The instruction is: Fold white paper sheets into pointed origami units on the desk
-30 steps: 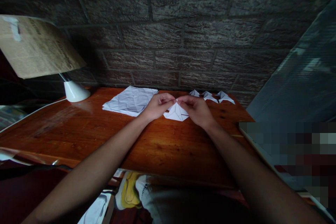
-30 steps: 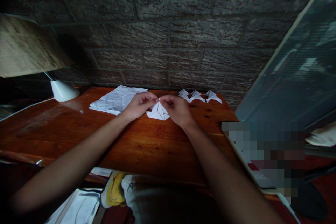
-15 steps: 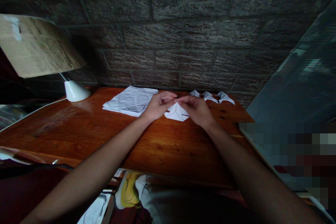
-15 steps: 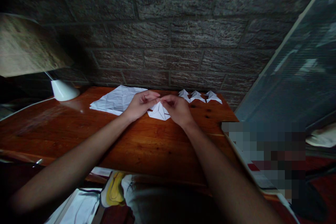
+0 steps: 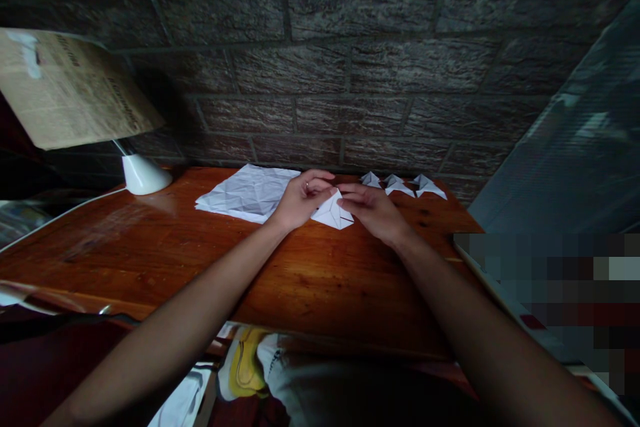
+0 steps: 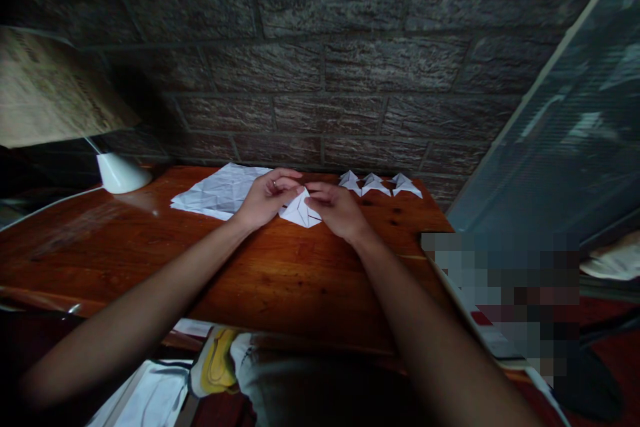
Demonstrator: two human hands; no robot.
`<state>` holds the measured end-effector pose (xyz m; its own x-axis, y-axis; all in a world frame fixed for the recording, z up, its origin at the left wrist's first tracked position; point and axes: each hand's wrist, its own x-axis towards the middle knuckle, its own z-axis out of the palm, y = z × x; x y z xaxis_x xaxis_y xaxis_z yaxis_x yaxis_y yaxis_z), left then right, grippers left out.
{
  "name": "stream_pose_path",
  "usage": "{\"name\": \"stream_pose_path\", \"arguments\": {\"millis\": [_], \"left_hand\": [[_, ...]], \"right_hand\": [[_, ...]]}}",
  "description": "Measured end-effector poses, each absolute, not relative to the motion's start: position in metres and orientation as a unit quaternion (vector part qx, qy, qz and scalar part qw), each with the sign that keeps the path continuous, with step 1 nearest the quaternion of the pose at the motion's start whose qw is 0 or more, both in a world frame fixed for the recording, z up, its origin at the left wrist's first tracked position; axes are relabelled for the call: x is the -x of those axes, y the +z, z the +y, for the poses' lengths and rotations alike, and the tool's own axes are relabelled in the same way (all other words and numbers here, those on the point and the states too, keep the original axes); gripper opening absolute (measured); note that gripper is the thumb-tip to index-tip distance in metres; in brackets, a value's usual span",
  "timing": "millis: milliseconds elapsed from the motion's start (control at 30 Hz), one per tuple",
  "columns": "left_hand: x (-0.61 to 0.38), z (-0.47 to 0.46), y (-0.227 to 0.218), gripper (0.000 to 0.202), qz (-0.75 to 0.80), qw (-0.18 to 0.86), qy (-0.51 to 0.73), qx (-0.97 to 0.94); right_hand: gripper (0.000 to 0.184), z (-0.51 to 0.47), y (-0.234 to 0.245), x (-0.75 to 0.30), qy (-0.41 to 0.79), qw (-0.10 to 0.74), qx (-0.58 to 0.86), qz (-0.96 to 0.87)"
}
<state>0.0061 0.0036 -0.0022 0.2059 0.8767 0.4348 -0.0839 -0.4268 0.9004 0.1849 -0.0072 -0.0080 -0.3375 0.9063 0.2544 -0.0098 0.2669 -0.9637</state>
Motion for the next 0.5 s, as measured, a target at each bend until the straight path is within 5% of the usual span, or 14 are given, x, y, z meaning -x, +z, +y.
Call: {"name": "stream_pose_path", "arguments": {"millis": [500], "left_hand": [[-0.0074, 0.0037, -0.0036, 0.04, 0.351, 0.456, 0.544, -0.61]], "right_hand": [[0.02, -0.0077, -0.0045, -0.1846, 0.458, 0.468, 0.382, -0.653]]}}
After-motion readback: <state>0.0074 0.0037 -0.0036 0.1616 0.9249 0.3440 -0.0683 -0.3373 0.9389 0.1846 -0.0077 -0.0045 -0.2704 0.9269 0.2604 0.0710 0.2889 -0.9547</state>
